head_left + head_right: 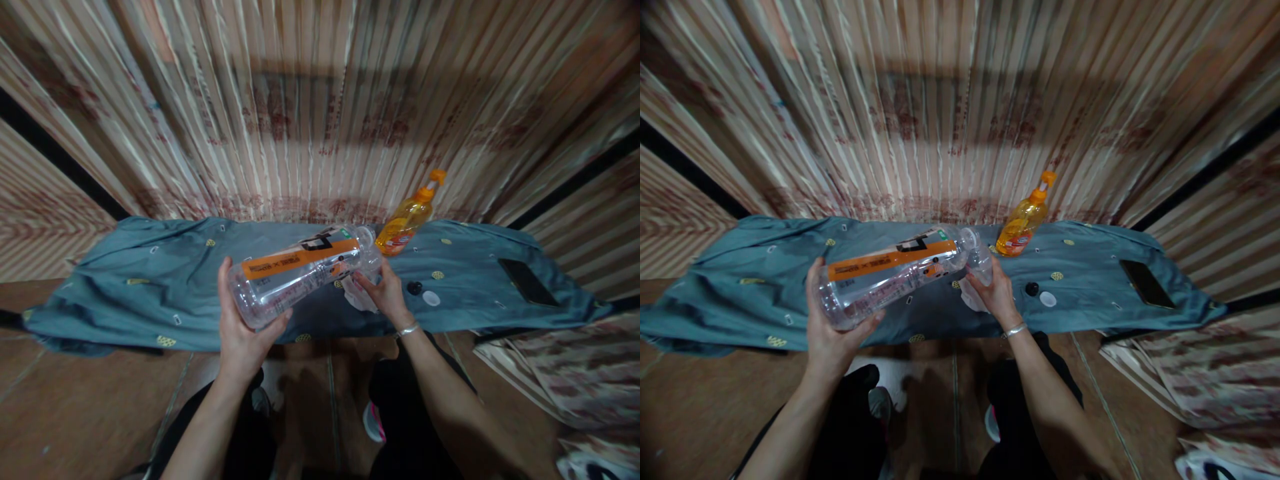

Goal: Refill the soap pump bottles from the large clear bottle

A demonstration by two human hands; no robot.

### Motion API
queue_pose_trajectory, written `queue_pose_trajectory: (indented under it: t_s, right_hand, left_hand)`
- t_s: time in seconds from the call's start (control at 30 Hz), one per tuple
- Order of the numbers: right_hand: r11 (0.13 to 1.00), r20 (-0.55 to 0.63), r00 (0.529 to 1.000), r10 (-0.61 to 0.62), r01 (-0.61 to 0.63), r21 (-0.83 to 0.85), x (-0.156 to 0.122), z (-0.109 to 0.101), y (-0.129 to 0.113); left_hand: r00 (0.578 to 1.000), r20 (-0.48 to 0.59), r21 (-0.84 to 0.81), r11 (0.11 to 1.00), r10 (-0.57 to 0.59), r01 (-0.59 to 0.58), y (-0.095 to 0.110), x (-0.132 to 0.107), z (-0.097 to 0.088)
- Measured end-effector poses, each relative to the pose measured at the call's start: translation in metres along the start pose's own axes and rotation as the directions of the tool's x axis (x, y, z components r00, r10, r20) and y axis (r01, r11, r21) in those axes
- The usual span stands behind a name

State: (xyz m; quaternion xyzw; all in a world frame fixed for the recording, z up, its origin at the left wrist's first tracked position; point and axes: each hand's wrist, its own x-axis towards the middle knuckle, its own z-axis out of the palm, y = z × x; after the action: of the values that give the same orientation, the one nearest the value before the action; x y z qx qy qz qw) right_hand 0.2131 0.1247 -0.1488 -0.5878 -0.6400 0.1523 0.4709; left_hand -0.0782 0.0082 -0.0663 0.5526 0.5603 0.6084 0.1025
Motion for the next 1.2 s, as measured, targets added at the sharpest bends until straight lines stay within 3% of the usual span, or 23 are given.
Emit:
queue_pose_trajectory:
  t_s: [0.27, 0.97, 1.2]
  right_hand:
    - [0.999, -0.017, 0.999, -0.045, 0.045, 0.011, 0.0001, 0.0008, 0.002]
    - [1.0, -0.006, 1.0, -0.015, 0.015, 0.022, -0.0004, -0.0004, -0.0018]
    - [1.0, 0.001, 1.0, -0.014, 0.014, 0.014, 0.0, 0.0001, -0.002]
  left_hand:
    - [1.0, -0.001, -0.011, 1.0, 0.022, -0.022, -0.0005, 0.0002, 0.0005]
    - [0.999, 0.013, -0.009, 0.999, 0.034, -0.034, -0.0017, 0.0007, -0.003]
    - [1.0, 0.011, -0.04, 0.999, -0.022, 0.023, -0.0055, 0.0006, -0.0028]
